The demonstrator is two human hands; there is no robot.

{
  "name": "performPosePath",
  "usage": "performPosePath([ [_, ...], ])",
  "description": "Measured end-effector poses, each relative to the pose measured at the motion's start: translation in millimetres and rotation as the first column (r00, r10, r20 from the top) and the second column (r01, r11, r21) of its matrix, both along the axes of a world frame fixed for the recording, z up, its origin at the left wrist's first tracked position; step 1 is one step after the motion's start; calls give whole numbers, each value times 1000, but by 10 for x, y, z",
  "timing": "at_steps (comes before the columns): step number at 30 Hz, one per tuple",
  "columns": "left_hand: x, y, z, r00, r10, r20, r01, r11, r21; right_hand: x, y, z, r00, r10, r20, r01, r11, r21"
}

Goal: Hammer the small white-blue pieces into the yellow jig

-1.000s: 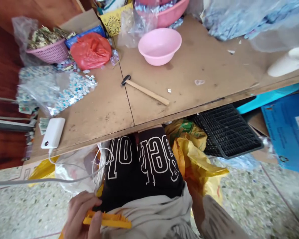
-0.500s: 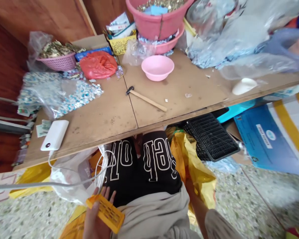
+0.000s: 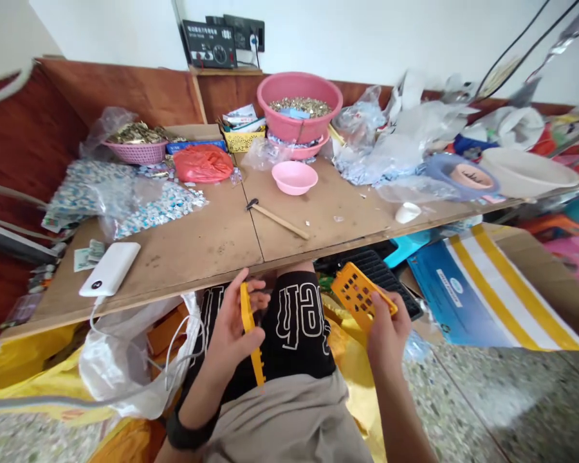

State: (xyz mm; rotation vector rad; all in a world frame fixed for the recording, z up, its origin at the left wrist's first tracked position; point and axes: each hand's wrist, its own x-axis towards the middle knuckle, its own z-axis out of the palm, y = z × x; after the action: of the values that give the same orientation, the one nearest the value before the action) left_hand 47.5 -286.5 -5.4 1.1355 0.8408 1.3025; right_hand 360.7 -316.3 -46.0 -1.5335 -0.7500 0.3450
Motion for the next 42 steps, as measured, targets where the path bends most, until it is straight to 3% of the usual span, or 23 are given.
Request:
performPosePath([
  [3,92,373,422,999,-8,-41,17,973,231,-502,368,592,984,157,-86,-135,966,222],
  [5,198,595,692,1000,-20,-3,20,953,303,-902,636,899,945,308,-113,-254,905,341],
  [7,302,792,921,996,-23,89,-5,956,294,-1286,889,1150,907,416,-63,-329,795,509],
  [9,356,959,1090,980,3,197,-59,959,276,-1579,1103,1346,822,566,60,-481,634,606],
  [12,294,1126,1201,956,73,283,-164,935,313,-1762,1332,1512,609,776,163,-710,442,548],
  [16,62,1164,1087,967,190,169,-246,868,432,-1721,1493,1470,340,929,146,-833,226,505],
  [17,10,1146,1033,969,217,118,-248,851,463,-1719,1515,1423,310,945,107,-822,209,530],
  [18,-33,1123,979,971,232,60,-231,840,492,-1731,1532,1368,309,950,47,-792,229,565],
  [21,-97,1042,862,973,166,-163,-48,828,559,-1812,1561,1196,397,900,-177,-648,412,641],
  [23,-94,1001,836,952,99,-290,92,810,579,-1848,1576,1113,427,867,-256,-587,481,651],
  [26,-63,969,843,948,68,-312,144,781,607,-1819,1599,1071,411,890,-198,-578,422,698],
  [28,-49,958,846,961,111,-254,79,770,633,-1765,1600,1093,441,891,-102,-568,366,738],
  [31,-52,942,829,963,222,-150,-70,748,660,-1704,1551,1162,506,862,18,-579,324,748],
  [33,-55,928,813,970,212,-118,-85,754,651,-1709,1485,1204,470,879,79,-645,281,711],
  [36,-30,905,803,989,109,-105,-19,778,628,-1778,1376,1238,381,918,114,-722,218,656],
  [42,38,917,821,997,40,-66,11,780,626,-1848,1332,1260,426,901,81,-714,280,642],
])
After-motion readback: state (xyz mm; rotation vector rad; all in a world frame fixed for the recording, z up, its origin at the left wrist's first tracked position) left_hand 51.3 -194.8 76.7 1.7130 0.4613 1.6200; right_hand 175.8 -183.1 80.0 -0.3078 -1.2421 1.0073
